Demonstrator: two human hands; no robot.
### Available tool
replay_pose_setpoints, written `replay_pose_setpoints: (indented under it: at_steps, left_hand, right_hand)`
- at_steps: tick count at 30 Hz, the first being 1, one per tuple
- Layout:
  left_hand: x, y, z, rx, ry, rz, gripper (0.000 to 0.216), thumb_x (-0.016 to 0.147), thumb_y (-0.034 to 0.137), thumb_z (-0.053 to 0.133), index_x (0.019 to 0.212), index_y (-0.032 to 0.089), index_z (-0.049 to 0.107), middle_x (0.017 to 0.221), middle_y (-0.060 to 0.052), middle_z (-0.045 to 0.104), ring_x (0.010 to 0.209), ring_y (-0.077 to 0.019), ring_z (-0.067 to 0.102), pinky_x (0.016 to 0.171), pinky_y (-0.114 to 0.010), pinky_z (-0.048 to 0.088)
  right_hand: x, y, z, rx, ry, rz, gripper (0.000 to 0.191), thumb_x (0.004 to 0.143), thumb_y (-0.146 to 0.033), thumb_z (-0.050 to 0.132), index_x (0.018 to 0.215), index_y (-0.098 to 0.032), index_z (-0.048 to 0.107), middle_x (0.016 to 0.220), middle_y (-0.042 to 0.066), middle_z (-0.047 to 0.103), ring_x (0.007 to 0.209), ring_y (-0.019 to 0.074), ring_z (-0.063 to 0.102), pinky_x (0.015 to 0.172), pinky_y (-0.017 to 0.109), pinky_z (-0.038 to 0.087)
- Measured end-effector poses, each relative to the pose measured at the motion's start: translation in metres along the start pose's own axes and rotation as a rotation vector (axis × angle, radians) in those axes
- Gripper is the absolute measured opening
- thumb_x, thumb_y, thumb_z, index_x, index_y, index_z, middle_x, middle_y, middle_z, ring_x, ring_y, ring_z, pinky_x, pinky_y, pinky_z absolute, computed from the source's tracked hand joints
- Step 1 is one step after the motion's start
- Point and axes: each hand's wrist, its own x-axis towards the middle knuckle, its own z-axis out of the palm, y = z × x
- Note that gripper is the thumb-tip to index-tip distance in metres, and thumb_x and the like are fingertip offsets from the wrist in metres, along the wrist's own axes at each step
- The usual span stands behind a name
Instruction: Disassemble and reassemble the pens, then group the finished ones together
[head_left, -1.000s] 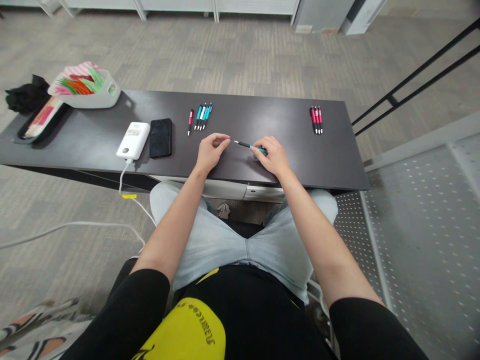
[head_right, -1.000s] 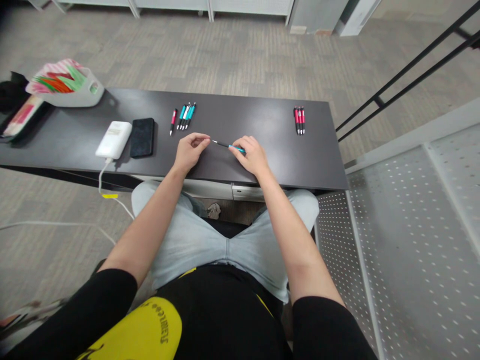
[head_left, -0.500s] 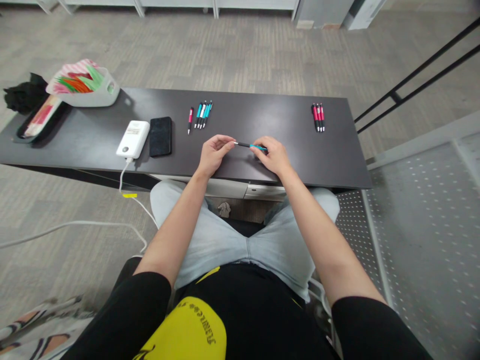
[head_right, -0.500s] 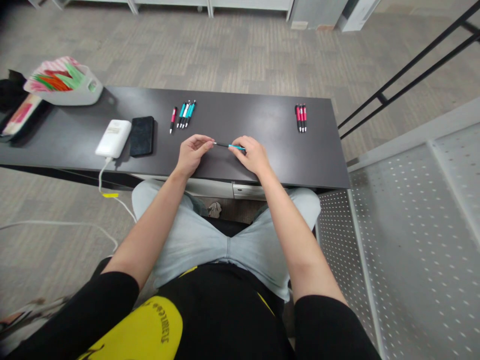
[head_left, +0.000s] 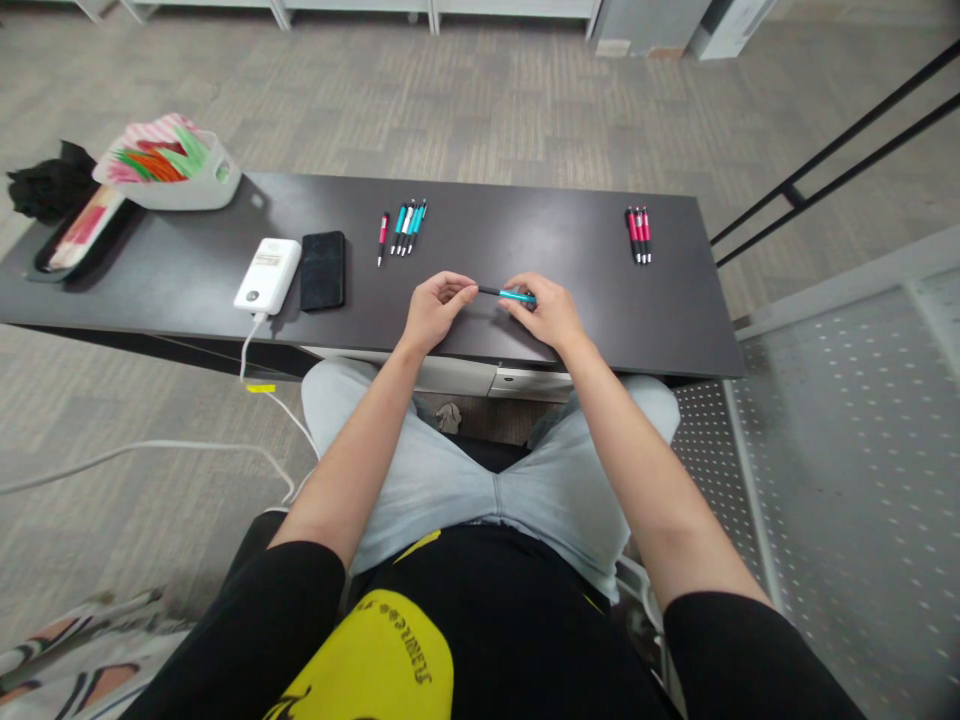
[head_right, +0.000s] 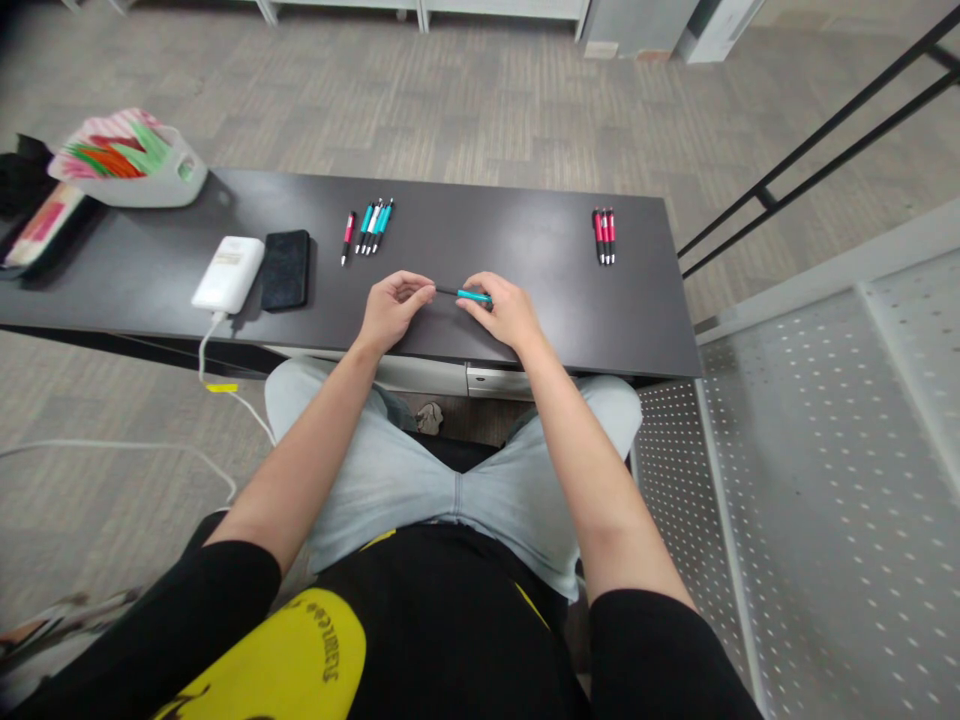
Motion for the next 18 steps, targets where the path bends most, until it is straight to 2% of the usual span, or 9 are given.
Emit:
replay_pose_setpoints:
  at_steps: [6, 10, 12, 15, 18]
  left_hand:
    - [0.001, -0.003, -0.002, -0.008, -0.026, 0.016, 0.056, 0.090, 0.071, 0.115, 0.104, 0.024, 0.088, 0.104, -0.008, 0.093, 0.098, -0.0254, 0.089, 0.097, -0.040, 0.073]
    - [0.000, -0.002, -0.001, -0.012, -0.028, 0.035, 0.053, 0.089, 0.069, 0.113, 0.105, 0.025, 0.090, 0.103, -0.008, 0.093, 0.097, -0.0256, 0.088, 0.096, -0.041, 0.072]
    - [-0.001, 0.000, 0.000, -0.004, -0.021, 0.020, 0.048, 0.089, 0.065, 0.113, 0.103, 0.025, 0.090, 0.102, -0.008, 0.093, 0.096, -0.0256, 0.088, 0.095, -0.041, 0.072]
    - [-0.001, 0.003, 0.001, 0.021, -0.013, -0.012, 0.042, 0.090, 0.058, 0.112, 0.101, 0.026, 0.088, 0.100, -0.007, 0.093, 0.095, -0.0253, 0.086, 0.094, -0.040, 0.071]
    - [-0.002, 0.006, 0.002, 0.030, -0.025, -0.018, 0.040, 0.091, 0.055, 0.112, 0.101, 0.026, 0.087, 0.100, -0.007, 0.092, 0.095, -0.0253, 0.086, 0.095, -0.040, 0.071]
  right_hand:
    - [0.000, 0.005, 0.002, 0.021, 0.005, -0.021, 0.053, 0.130, -0.073, 0.064, 0.110, -0.030, 0.089, 0.114, 0.014, 0.087, 0.108, 0.0369, 0.081, 0.105, 0.051, 0.066]
    - [0.000, -0.002, 0.001, 0.030, 0.025, 0.008, 0.043, 0.124, -0.071, 0.077, 0.117, -0.030, 0.088, 0.115, 0.012, 0.088, 0.105, 0.0360, 0.078, 0.103, 0.051, 0.067]
    - [0.001, -0.005, 0.000, 0.043, 0.026, 0.007, 0.042, 0.121, -0.071, 0.081, 0.112, -0.031, 0.086, 0.113, 0.012, 0.089, 0.107, 0.0364, 0.078, 0.104, 0.051, 0.067]
    - [0.003, -0.006, 0.000, 0.067, -0.014, 0.016, 0.050, 0.126, -0.073, 0.073, 0.099, -0.031, 0.083, 0.108, 0.012, 0.089, 0.108, 0.0372, 0.080, 0.105, 0.051, 0.068]
    - [0.003, -0.005, -0.001, 0.056, -0.043, 0.064, 0.049, 0.127, -0.072, 0.072, 0.102, -0.031, 0.085, 0.106, 0.011, 0.090, 0.105, 0.0368, 0.082, 0.102, 0.050, 0.067]
